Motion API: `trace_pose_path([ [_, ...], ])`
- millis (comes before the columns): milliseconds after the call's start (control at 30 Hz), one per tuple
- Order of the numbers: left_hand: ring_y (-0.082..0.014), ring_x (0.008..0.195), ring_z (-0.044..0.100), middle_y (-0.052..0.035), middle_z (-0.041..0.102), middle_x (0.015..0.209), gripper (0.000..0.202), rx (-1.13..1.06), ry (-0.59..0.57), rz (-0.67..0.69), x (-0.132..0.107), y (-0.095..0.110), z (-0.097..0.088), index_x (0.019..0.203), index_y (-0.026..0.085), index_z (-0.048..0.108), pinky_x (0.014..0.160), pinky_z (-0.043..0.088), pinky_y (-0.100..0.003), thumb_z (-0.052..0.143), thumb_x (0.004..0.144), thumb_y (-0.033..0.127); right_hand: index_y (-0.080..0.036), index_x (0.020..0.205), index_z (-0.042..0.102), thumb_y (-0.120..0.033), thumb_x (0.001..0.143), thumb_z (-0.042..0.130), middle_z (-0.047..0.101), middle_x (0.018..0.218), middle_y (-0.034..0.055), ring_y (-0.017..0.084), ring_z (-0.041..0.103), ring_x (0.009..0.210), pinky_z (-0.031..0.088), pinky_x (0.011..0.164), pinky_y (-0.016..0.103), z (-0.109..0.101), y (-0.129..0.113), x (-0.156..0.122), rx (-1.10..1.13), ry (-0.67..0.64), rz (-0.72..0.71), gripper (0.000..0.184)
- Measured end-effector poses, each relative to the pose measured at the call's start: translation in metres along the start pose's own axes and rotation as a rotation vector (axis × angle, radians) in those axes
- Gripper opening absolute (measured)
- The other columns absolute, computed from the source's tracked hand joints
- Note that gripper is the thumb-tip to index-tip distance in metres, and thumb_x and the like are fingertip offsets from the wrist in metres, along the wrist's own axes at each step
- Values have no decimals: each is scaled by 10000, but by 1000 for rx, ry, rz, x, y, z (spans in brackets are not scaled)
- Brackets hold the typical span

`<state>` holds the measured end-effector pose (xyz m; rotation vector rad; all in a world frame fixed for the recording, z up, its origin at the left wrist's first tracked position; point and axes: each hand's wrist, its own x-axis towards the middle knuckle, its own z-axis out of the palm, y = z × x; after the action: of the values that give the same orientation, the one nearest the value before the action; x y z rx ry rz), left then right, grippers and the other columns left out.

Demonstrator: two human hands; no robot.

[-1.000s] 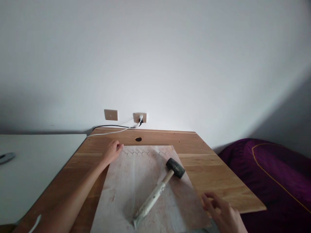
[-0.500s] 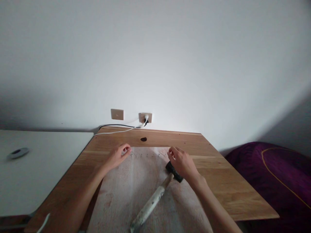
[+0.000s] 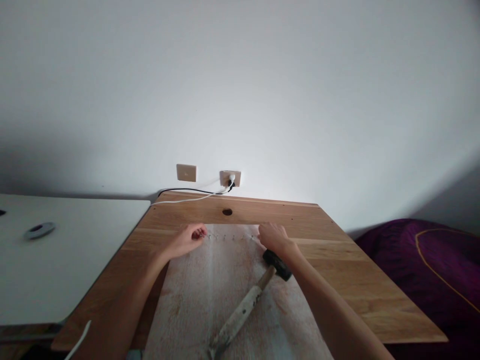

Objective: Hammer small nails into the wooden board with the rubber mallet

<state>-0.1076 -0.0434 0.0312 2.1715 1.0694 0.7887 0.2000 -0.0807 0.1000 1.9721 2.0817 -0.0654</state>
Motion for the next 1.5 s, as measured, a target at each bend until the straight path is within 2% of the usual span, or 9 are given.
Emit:
trace_pose_path([
  [200, -184, 842, 706, -57, 773, 933, 180, -193, -69, -36, 2, -14, -10, 967, 178, 719, 821, 558, -321, 667, 836, 290, -155, 1168, 685, -337, 1002, 645, 718, 1185, 80, 217, 707, 1030, 595, 897, 430, -10, 0, -8, 10, -4, -33, 249],
  [367, -191, 820, 692, -60, 762, 887, 170, -134, -42, -25, 3, -17, -6, 924, 176, 751, 799, 533, -313, 689, 851, 316, -148, 1112, 737, -153, 1003, 526, 767, 1138, 152, 244, 729, 1057, 541, 875, 331, -16, -2, -19, 66, 14, -147, 238],
  [567, -170, 719, 617, -24, 673, 754, 265, -18, 52, 10, 4, -14, 3, 773, 178, 716, 690, 460, -273, 688, 868, 423, -237, 941, 801, -248, 871, 723, 824, 973, 16, 173, 752, 979, 500, 791, 184, -13, -12, -27, 144, -81, -364, 105],
  [700, -137, 626, 525, 29, 588, 650, 370, -7, 135, -4, 4, -5, 9, 700, 180, 614, 609, 387, -241, 718, 843, 505, -181, 987, 801, -381, 967, 631, 812, 1058, 119, 258, 748, 1043, 528, 847, 270, -12, -15, -23, 104, -7, -278, 264],
  [800, -123, 592, 486, 41, 549, 619, 415, 7, 66, 23, 2, 6, 15, 668, 178, 589, 589, 358, -238, 732, 840, 527, -103, 1087, 774, -405, 1055, 467, 767, 1158, 231, 333, 734, 1091, 547, 883, 371, -7, -16, -15, 46, 79, -150, 432],
  [900, -133, 619, 522, 28, 565, 663, 371, 45, -25, 80, 0, 15, 22, 727, 182, 629, 608, 382, -244, 701, 881, 512, -79, 1095, 771, -388, 1063, 461, 766, 1131, 259, 349, 741, 1074, 564, 871, 399, 2, -18, -6, -1, 99, -90, 440],
  [1100, -184, 899, 650, -60, 650, 1070, 158, 169, 114, 133, 0, 16, 25, 1051, 215, 691, 838, 487, -293, 599, 944, 284, -121, 1067, 740, -334, 1040, 578, 780, 1095, 109, 228, 744, 1023, 585, 921, 429, 9, -21, 3, -54, 64, -117, 269],
  [1367, -198, 1010, 682, -48, 743, 1074, 222, 159, 64, 143, 4, 3, 25, 1088, 225, 721, 919, 498, -292, 554, 968, 142, -121, 1113, 741, -70, 1000, 456, 763, 1143, 200, 272, 724, 1088, 554, 889, 361, 0, -24, -4, -13, 120, -166, 310],
  [1500, -184, 927, 680, -39, 721, 957, 155, 281, 80, 180, 4, -2, 27, 971, 209, 741, 849, 496, -277, 596, 973, 154, -140, 1101, 753, -103, 1004, 424, 774, 1140, 181, 258, 737, 1050, 531, 861, 320, -3, -21, -8, 51, 115, -218, 345],
])
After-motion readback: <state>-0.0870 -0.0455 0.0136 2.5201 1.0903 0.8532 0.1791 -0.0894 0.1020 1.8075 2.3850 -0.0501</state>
